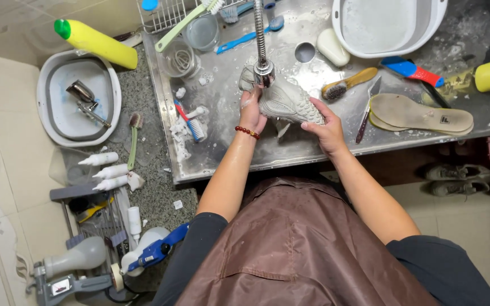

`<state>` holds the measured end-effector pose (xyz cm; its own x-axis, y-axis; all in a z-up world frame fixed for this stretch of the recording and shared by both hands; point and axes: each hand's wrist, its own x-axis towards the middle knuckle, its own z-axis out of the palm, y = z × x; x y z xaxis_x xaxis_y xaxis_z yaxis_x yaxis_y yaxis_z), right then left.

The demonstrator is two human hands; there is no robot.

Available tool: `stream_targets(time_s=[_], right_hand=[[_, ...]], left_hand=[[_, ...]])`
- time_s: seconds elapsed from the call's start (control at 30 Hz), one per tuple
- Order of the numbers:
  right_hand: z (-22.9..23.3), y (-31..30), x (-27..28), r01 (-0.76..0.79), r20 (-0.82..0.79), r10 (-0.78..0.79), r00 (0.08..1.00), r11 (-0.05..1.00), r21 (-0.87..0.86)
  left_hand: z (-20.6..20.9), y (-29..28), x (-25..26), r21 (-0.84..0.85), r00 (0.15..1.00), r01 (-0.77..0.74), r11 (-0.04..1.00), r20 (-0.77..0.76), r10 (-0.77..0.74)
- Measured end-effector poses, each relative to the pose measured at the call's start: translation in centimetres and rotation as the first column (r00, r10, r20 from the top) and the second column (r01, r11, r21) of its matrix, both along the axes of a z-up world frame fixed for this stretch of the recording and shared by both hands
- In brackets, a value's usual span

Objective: Wash a grey sneaker using soap, brushes, and a faucet sprayer in a shop sink.

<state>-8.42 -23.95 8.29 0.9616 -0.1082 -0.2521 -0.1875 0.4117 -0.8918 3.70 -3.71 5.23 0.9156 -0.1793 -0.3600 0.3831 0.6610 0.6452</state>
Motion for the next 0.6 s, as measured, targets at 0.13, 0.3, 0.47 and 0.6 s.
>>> stream_targets(time_s=[0.13, 0.3, 0.47, 0.6], right_hand=[[0.4, -0.2, -1.5, 0.041, 0.001, -0.041, 0.999, 0.999, -0.024], [-0.1, -0.6, -2.7, 0.043, -0.02, -0.043, 0.999, 0.999, 0.022], [-0.1, -0.7, -2.9, 0.077, -0.062, -0.068, 0.996, 0.983, 0.164], [-0.1, -0.2, -2.8, 0.059, -0.049, -0.051, 0.997, 0.984, 0.168]], left_hand=[[-0.8, -1.0, -0.2, -0.077, 0.998, 0.055, 0.996, -0.017, -0.057], [0.7, -2.4, -0.2, -0.002, 0.993, 0.073, 0.997, -0.09, -0.073], [2.6, -1.0, -1.5, 0.051, 0.964, 0.266, 0.963, 0.003, -0.267], [2.6, 0.2, -2.2, 0.075, 0.944, 0.312, 0.947, 0.084, -0.318]])
